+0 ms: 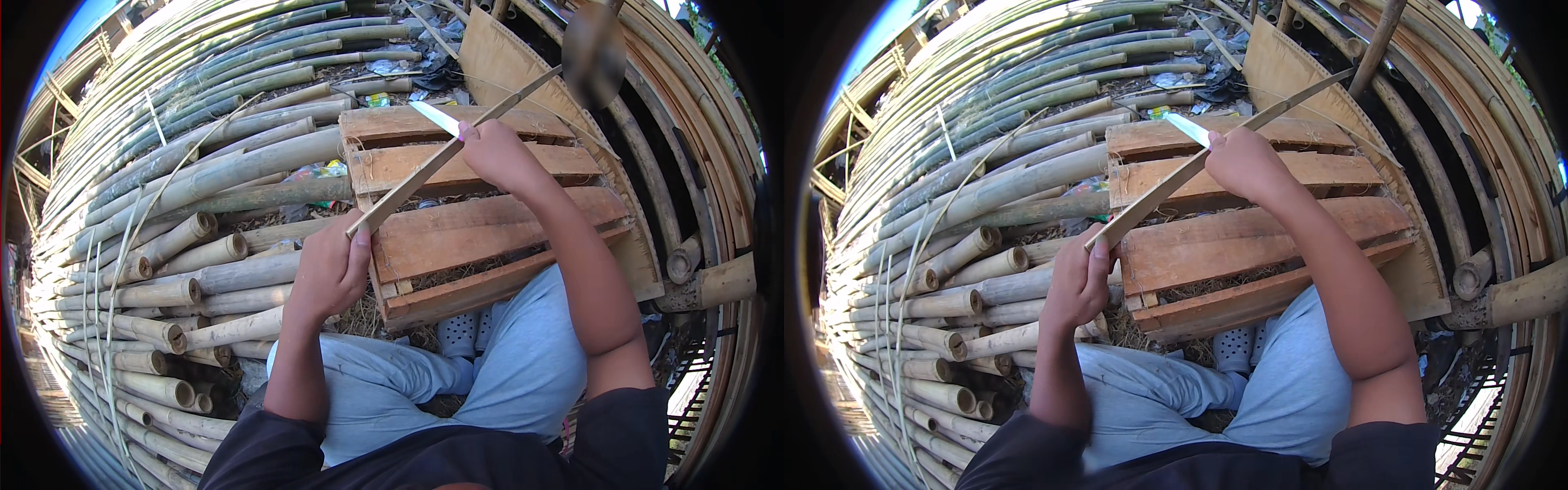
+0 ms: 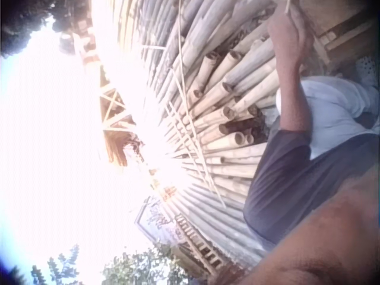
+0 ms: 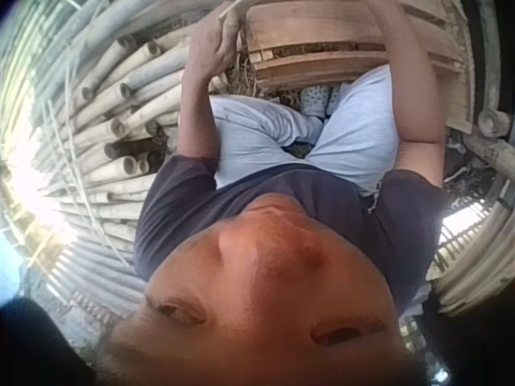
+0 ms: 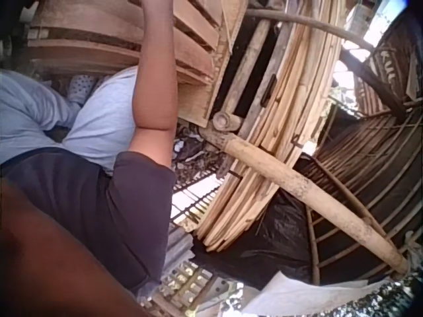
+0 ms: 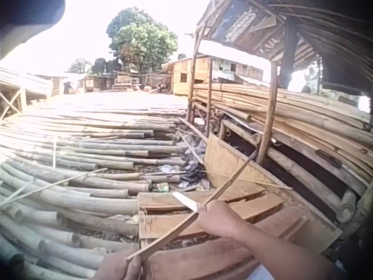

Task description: The person is scraping and smoothing a bamboo strip using a small knife while sitting on a pile of bamboo poles.

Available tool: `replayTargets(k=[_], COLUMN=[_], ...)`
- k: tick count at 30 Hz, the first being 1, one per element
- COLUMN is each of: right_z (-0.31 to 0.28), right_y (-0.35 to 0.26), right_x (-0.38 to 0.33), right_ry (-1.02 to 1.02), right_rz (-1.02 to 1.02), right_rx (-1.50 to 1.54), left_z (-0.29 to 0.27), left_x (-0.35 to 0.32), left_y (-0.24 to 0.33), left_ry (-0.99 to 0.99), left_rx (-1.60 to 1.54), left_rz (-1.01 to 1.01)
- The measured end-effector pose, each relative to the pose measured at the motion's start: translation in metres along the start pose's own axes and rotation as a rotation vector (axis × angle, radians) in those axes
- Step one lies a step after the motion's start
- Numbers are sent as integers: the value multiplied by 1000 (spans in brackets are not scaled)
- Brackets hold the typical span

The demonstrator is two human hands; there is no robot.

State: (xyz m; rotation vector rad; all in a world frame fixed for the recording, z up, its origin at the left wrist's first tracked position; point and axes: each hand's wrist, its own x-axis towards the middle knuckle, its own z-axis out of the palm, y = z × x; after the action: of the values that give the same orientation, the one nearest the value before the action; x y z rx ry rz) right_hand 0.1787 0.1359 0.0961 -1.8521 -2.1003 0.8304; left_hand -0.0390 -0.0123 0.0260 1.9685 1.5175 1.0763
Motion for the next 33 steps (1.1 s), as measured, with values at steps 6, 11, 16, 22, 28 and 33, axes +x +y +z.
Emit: replayTargets(k=[6, 11, 16, 22, 28, 33], right_z=[30, 13, 15, 2, 7, 16], right_y=[-24, -18, 4, 9, -11, -4], right_x=[-31, -13, 11, 13, -2, 2], right_ry=[-78, -116, 141, 20, -75, -108], right_rz=[-13, -15, 17, 92, 157, -6], right_rx=[48, 70, -56, 83, 136, 101], left_z=[-4, -10, -2, -4, -1, -3], left_x=[0, -1, 2, -2, -2, 0], left_y=[-5, -7, -4, -3, -4, -7], left_ry=[-9, -16, -19, -18, -13, -43], left_rx=[24, 32, -42, 28, -21, 4], left_rz=[7, -52, -99, -41, -22, -88])
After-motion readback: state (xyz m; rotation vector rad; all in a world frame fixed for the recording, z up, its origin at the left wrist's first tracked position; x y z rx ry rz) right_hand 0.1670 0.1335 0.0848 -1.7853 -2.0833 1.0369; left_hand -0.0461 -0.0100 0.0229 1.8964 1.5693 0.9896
